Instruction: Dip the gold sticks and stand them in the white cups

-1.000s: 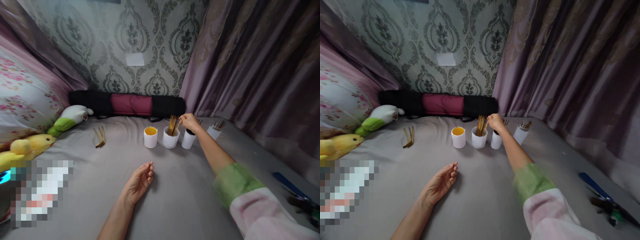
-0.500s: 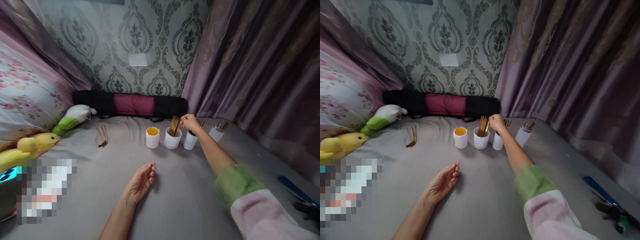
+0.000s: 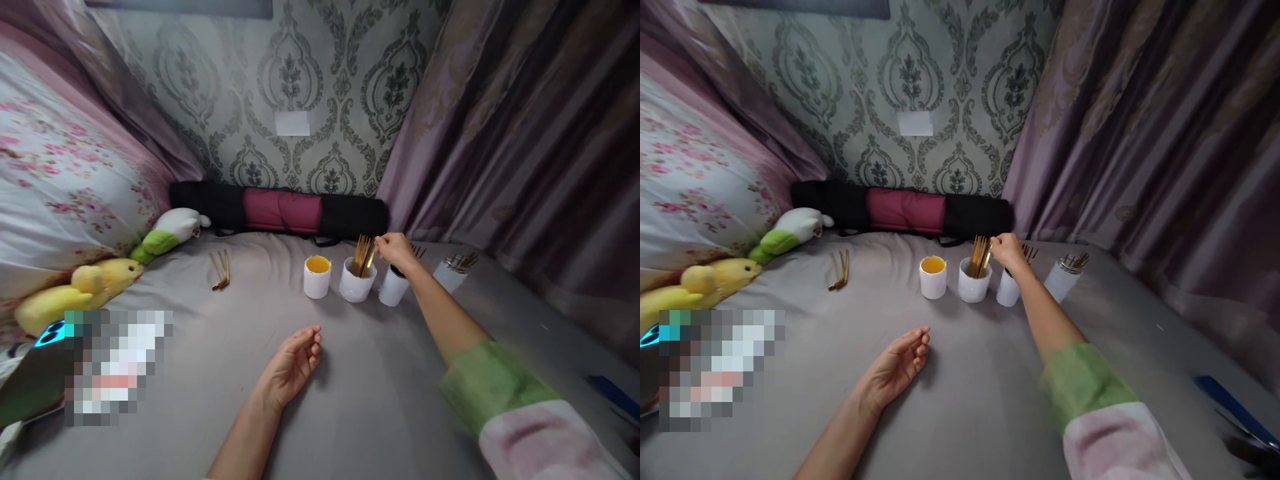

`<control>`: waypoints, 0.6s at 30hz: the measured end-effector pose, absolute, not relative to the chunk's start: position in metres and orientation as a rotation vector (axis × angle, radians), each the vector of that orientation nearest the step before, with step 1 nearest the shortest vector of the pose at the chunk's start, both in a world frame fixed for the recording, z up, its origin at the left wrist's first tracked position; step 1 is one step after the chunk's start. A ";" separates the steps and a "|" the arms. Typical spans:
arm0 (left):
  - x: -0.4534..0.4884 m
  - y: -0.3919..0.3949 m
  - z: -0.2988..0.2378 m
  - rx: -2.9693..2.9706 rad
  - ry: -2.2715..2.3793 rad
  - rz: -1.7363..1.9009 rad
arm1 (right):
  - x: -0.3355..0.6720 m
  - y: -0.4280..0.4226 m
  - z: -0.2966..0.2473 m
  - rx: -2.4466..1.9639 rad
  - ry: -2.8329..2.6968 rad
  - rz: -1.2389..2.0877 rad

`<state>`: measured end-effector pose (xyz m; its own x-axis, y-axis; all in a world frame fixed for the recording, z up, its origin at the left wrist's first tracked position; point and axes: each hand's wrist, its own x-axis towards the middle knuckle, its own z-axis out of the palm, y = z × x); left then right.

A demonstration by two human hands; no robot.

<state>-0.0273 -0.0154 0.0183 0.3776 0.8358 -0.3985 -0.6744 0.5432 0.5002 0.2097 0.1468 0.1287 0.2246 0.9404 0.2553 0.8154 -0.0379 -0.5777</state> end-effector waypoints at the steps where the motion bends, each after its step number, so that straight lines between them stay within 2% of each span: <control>1: -0.027 -0.016 0.018 0.276 0.671 0.982 | 0.208 0.145 0.131 -1.877 -1.612 0.266; 9: -0.028 -0.015 0.017 0.271 0.662 0.985 | 0.205 0.141 0.147 -1.842 -1.649 0.203; 14: -0.027 -0.016 0.021 0.261 0.672 0.983 | 0.206 0.144 0.167 -1.672 -1.663 0.005; 18: -0.027 -0.017 0.022 0.256 0.665 0.984 | 0.198 0.143 0.183 -1.532 -1.639 -0.033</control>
<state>-0.0274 -0.0171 0.0219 0.3773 0.8343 -0.4019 -0.6840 0.5437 0.4864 0.1980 0.1432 0.1829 0.1335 0.7981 0.5876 0.8210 0.2430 -0.5166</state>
